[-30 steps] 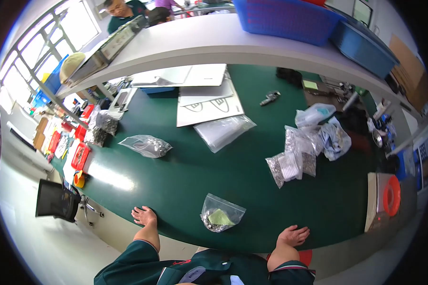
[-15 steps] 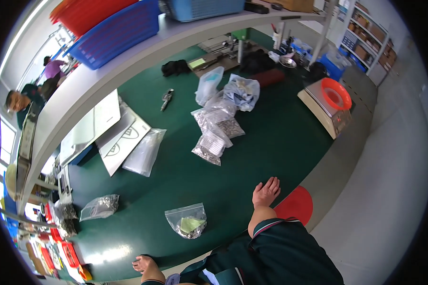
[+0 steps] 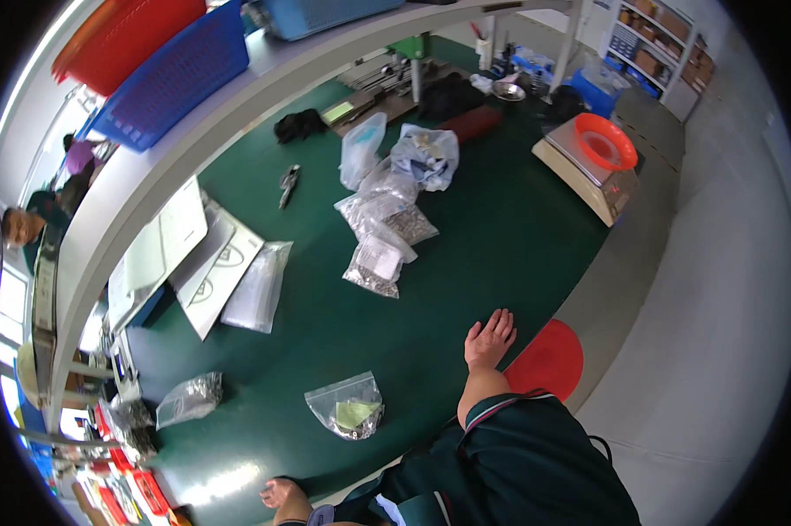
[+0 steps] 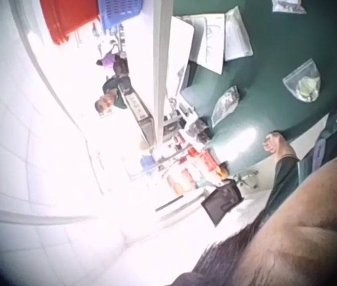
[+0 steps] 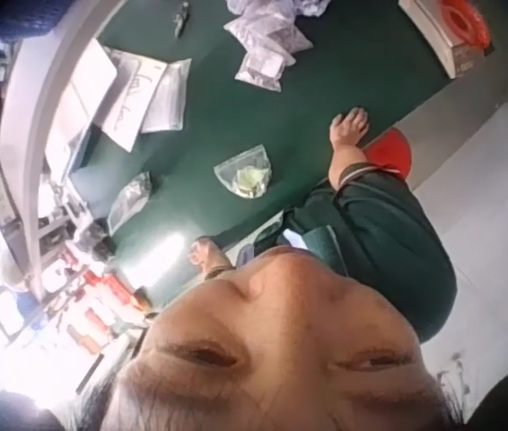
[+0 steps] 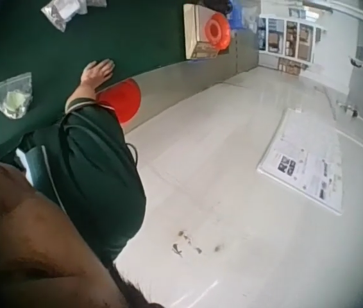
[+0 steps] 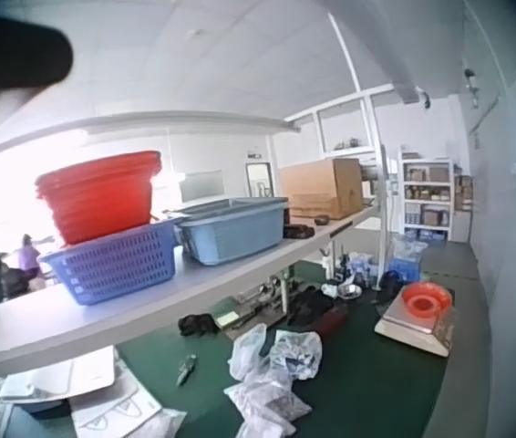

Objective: The person sorts small metal parts into plastic bags by hand, then seals the bags.

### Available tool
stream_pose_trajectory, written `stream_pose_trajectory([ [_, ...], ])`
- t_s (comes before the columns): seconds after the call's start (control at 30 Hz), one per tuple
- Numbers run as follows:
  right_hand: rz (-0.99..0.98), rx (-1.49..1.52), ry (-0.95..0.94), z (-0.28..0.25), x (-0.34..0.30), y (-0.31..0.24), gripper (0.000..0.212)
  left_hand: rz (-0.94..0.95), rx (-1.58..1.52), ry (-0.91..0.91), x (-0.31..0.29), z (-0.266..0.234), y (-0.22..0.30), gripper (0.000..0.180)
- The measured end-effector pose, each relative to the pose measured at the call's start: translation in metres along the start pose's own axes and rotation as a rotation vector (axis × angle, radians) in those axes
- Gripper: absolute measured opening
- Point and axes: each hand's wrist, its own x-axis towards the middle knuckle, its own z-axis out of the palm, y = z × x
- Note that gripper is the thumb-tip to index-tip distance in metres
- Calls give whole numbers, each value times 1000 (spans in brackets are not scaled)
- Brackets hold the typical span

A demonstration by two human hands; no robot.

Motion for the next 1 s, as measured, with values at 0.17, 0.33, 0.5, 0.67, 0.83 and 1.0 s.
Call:
stream_pose_trajectory([
  [0.17,-95,-34,82,2,-1,-1,45,-81,51,49,13,40,-31,46],
  [0.33,-28,-118,41,4,-4,6,45,-272,-320,148,0,2,5,44],
  [0.5,0,-108,-8,-10,-3,-3,44,-279,-275,199,2,12,5,41],
  [0.67,-92,-3,18,-11,-2,-7,45,-255,-195,6,5,22,-26,50],
  [0.83,31,-24,20,1,0,7,49,-265,-248,150,12,38,-6,51],
  [1.0,61,-15,-45,-4,-2,3,50,105,-19,387,15,53,-32,41],
])
